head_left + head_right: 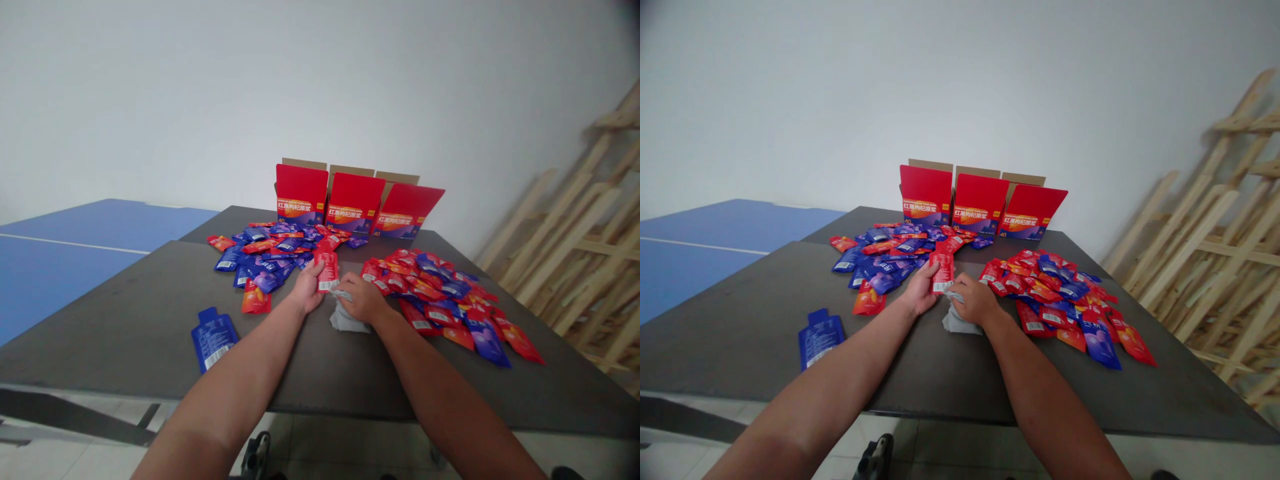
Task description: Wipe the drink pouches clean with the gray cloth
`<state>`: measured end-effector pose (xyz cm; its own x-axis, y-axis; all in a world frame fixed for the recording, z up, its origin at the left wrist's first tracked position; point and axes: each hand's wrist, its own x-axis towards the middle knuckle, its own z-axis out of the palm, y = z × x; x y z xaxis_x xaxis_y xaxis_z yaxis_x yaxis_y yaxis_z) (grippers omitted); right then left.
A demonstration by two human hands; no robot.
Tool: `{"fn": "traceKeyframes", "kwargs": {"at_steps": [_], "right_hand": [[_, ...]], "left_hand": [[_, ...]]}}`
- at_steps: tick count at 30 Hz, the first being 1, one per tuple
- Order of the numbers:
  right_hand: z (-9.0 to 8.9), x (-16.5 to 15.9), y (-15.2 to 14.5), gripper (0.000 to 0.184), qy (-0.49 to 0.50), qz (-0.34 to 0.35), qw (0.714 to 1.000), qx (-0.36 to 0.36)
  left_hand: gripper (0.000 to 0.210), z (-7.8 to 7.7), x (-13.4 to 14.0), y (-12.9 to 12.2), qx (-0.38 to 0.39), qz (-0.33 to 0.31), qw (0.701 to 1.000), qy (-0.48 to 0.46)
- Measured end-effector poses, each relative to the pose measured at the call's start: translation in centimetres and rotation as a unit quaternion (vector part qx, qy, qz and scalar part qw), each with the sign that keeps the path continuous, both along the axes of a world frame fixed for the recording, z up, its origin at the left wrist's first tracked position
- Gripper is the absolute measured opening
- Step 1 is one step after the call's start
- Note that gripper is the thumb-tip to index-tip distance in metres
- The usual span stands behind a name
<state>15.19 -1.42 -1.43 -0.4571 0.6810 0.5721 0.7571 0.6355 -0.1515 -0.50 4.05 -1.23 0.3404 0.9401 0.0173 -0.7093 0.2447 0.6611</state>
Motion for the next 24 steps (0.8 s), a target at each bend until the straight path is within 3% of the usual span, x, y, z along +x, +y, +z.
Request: {"fn": "traceKeyframes", "kwargs": {"at_steps": [4,12,19,22,24], "right_hand": [[-0.3,0.1,0.3,0.021,0.009,-0.049,0.999,0.009],[-1.0,0.8,1.7,0.021,0.142,-0.145,0.978,0.043],[-0.8,2.1,3.0,0.017,0.28,-0.249,0.925,0.057],[-0.6,2.1,2.7,0.017,0.291,-0.253,0.919,0.084],[-0.5,1.6,2.1,0.018,0.257,-0.209,0.939,0.098]], "left_hand": [[0.021,-0.2,0.6,-0.8,0.026,-0.043,0.998,0.025],[0.03,0.1,0.6,-1.9,0.036,-0.127,0.99,0.058],[0.034,0.5,0.2,-2.2,0.009,-0.197,0.978,0.068],[0.028,0.2,-0.2,-1.4,-0.034,-0.174,0.983,0.046],[0.029,0.1,-0.5,-0.8,-0.072,-0.157,0.985,0.014]]}}
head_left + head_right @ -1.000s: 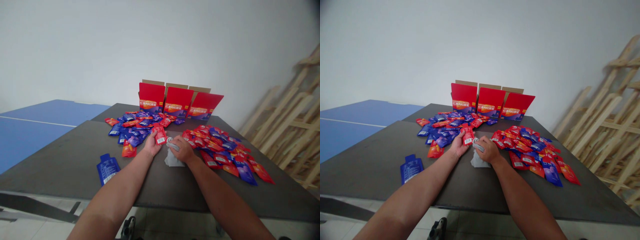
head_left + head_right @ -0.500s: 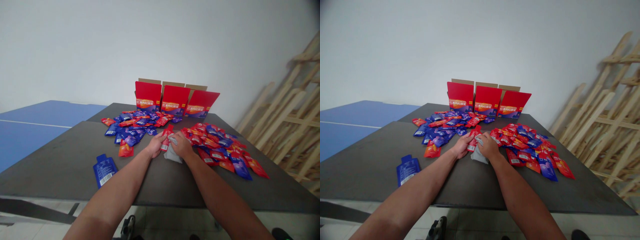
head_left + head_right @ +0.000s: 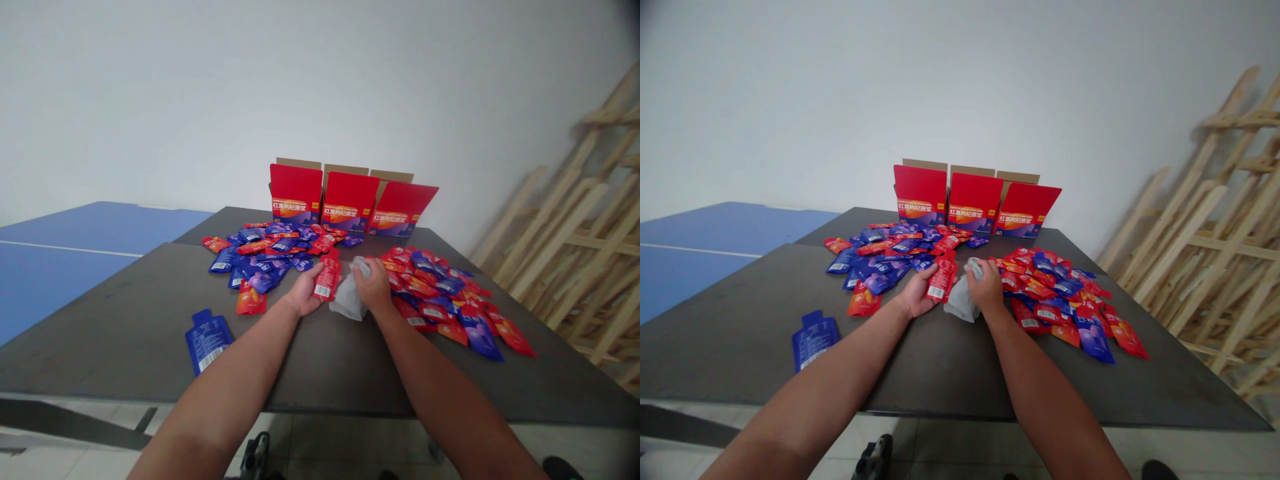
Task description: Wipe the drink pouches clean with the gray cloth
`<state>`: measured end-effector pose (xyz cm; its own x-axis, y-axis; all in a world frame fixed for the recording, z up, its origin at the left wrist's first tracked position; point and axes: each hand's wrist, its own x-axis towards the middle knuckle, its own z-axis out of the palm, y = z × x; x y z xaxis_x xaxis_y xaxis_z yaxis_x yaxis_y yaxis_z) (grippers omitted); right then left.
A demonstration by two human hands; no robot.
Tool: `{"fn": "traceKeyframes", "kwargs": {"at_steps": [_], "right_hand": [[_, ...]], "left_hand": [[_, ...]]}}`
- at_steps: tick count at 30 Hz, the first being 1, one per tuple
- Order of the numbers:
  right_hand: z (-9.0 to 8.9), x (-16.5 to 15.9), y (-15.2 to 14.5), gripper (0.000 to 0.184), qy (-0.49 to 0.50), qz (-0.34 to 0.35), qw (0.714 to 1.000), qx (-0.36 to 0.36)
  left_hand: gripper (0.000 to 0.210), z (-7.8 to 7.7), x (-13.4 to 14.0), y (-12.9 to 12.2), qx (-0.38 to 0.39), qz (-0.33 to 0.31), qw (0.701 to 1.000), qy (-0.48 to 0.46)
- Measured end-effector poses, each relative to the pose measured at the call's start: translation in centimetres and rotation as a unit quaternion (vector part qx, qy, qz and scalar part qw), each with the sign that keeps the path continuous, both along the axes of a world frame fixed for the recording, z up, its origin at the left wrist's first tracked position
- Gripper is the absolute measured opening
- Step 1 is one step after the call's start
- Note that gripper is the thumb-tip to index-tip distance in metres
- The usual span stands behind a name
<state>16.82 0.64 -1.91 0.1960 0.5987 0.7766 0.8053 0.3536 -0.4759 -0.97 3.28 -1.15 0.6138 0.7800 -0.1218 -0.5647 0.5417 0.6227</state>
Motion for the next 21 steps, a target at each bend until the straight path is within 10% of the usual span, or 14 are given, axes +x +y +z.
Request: {"fn": "traceKeyframes", "kwargs": {"at_steps": [8,21], "right_hand": [[0.1,-2.5,-2.0,0.027,-0.269,0.308,0.912,-0.034],[-0.3,-1.5,-0.5,0.032,-0.158,0.095,0.983,-0.029]], "left_hand": [[0.048,0.2,-0.4,0.5,-0.022,-0.018,0.999,-0.041],[0.041,0.0,0.4,-0.9,-0.008,-0.092,0.995,0.024]]}}
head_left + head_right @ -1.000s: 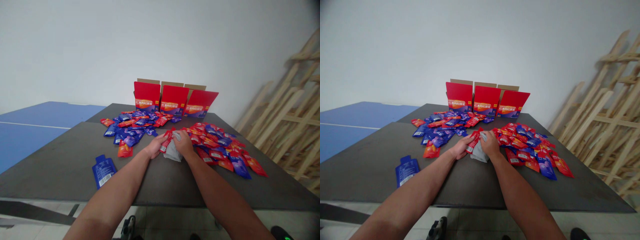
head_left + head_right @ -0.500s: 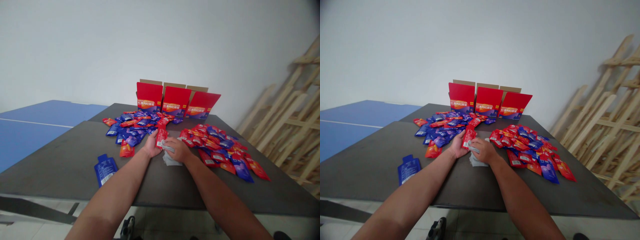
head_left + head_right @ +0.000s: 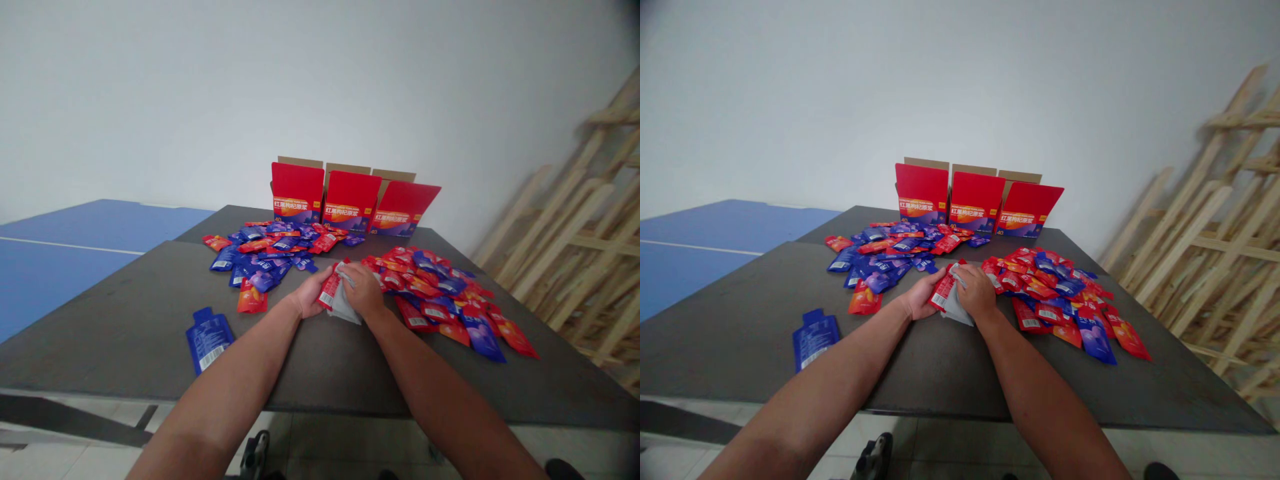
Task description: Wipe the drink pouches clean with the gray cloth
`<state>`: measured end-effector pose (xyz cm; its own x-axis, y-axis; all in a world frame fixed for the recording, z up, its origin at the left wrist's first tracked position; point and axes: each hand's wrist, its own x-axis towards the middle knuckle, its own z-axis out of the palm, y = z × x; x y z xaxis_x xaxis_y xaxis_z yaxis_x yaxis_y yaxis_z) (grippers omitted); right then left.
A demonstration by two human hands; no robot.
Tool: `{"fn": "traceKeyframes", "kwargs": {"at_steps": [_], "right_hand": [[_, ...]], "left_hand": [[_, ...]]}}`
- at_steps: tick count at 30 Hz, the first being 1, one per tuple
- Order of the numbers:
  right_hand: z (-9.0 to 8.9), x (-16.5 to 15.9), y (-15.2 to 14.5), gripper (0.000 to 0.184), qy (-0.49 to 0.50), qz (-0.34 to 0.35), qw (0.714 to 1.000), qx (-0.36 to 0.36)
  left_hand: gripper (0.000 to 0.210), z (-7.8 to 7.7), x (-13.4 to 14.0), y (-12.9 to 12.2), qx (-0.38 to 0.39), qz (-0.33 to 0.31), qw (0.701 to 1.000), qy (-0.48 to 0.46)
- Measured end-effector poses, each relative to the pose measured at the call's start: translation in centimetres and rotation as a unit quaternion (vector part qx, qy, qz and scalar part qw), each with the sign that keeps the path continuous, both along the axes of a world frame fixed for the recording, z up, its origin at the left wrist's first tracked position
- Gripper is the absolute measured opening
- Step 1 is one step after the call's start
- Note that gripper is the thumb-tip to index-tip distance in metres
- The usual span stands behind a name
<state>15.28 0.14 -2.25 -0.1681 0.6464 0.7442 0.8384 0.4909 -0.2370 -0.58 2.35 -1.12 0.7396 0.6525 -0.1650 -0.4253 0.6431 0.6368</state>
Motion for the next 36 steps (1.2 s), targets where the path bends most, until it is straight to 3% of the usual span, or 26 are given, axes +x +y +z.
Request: {"fn": "traceKeyframes", "kwargs": {"at_steps": [11,13,17,21,26,30,36], "right_hand": [[0.3,1.2,0.4,0.029,0.111,-0.119,0.987,-0.005],[0.5,0.8,0.0,0.029,0.083,-0.073,0.994,0.011],[0.8,-1.1,-1.5,0.026,-0.053,0.116,0.991,0.026],[0.7,-3.0,-2.4,0.024,-0.118,0.187,0.975,0.021],[0.8,-3.3,-2.4,0.027,-0.092,0.117,0.989,0.008],[0.7,-2.9,-1.9,0.029,-0.006,0.036,0.999,0.013],[0.2,-2.1,-0.8,0.028,0.115,-0.08,0.99,0.003]], "left_hand": [[0.042,0.3,-0.7,0.4,-0.015,0.0,1.0,0.0],[0.043,0.3,-1.0,0.8,-0.028,0.021,0.999,-0.024],[0.047,0.4,-1.2,1.4,-0.039,0.064,0.996,-0.039],[0.058,0.4,-1.0,1.0,-0.057,0.017,0.998,0.012],[0.048,0.5,-0.4,0.3,-0.056,-0.008,0.998,0.013],[0.039,0.5,0.3,-0.3,-0.028,-0.011,0.999,0.035],[0.04,0.6,0.5,-0.9,0.037,-0.019,0.998,0.052]]}}
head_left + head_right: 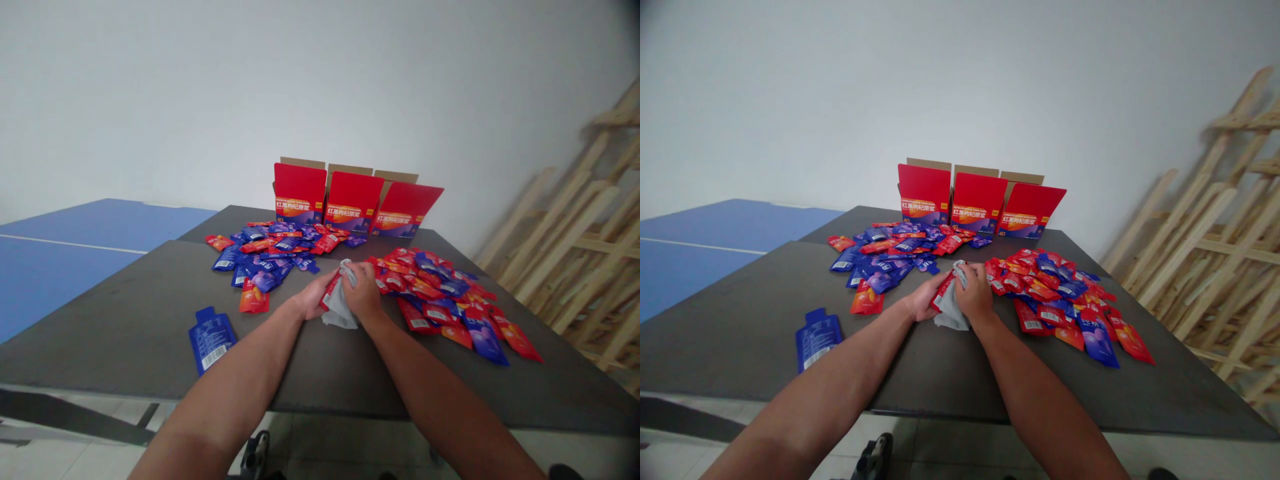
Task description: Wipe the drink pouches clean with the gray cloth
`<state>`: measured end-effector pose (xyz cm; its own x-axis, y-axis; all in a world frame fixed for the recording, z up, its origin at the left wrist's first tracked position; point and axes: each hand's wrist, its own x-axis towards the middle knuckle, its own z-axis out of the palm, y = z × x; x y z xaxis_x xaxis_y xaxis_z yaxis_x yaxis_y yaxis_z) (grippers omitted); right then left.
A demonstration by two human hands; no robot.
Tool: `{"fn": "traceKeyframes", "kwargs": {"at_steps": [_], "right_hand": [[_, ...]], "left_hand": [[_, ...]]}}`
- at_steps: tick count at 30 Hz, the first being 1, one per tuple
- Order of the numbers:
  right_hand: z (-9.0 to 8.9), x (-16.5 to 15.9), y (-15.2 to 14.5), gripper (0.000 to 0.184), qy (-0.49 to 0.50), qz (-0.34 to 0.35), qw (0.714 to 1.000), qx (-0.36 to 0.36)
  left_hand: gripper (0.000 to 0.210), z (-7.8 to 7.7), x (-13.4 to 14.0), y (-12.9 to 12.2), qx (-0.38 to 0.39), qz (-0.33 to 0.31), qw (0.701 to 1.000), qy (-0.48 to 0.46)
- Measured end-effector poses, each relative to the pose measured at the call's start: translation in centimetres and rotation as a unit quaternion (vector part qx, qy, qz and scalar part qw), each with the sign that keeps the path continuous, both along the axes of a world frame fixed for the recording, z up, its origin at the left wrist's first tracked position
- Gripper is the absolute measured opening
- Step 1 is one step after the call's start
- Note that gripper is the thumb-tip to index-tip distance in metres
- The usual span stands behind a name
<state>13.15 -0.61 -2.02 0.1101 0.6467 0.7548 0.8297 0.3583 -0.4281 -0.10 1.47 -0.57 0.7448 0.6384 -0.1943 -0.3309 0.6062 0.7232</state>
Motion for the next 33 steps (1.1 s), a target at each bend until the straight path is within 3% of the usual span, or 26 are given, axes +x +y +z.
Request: {"fn": "traceKeyframes", "kwargs": {"at_steps": [5,8,11,14,19,23,26,33], "right_hand": [[-0.1,1.2,0.9,0.027,0.059,-0.062,0.996,-0.024],[-0.3,1.9,1.3,0.024,0.091,-0.082,0.991,-0.046],[-0.9,2.1,1.6,0.023,0.093,-0.086,0.989,-0.071],[-1.6,1.7,1.6,0.028,0.05,-0.055,0.993,-0.091],[-1.5,0.5,0.7,0.05,-0.05,0.009,0.997,-0.055],[-0.5,-0.2,-0.6,0.072,-0.167,0.13,0.976,-0.048],[-0.2,-0.6,-1.0,0.068,-0.215,0.173,0.959,-0.061],[-0.3,-0.8,-0.3,0.044,-0.176,0.133,0.974,-0.052]], "left_hand": [[0.036,-0.2,-0.4,0.0,0.053,-0.006,0.998,0.018],[0.046,-0.3,-0.5,0.3,0.078,0.001,0.997,0.002],[0.044,-0.2,-0.6,0.9,0.054,0.07,0.995,-0.041],[0.032,0.2,-0.8,1.4,-0.011,0.147,0.984,-0.103],[0.039,0.6,-0.9,1.4,-0.089,0.131,0.978,-0.135],[0.033,0.4,-0.3,1.1,-0.085,0.168,0.972,-0.137],[0.035,0.1,0.1,1.1,-0.085,0.169,0.974,-0.122],[0.042,-0.7,1.0,0.9,-0.002,0.198,0.975,-0.105]]}}
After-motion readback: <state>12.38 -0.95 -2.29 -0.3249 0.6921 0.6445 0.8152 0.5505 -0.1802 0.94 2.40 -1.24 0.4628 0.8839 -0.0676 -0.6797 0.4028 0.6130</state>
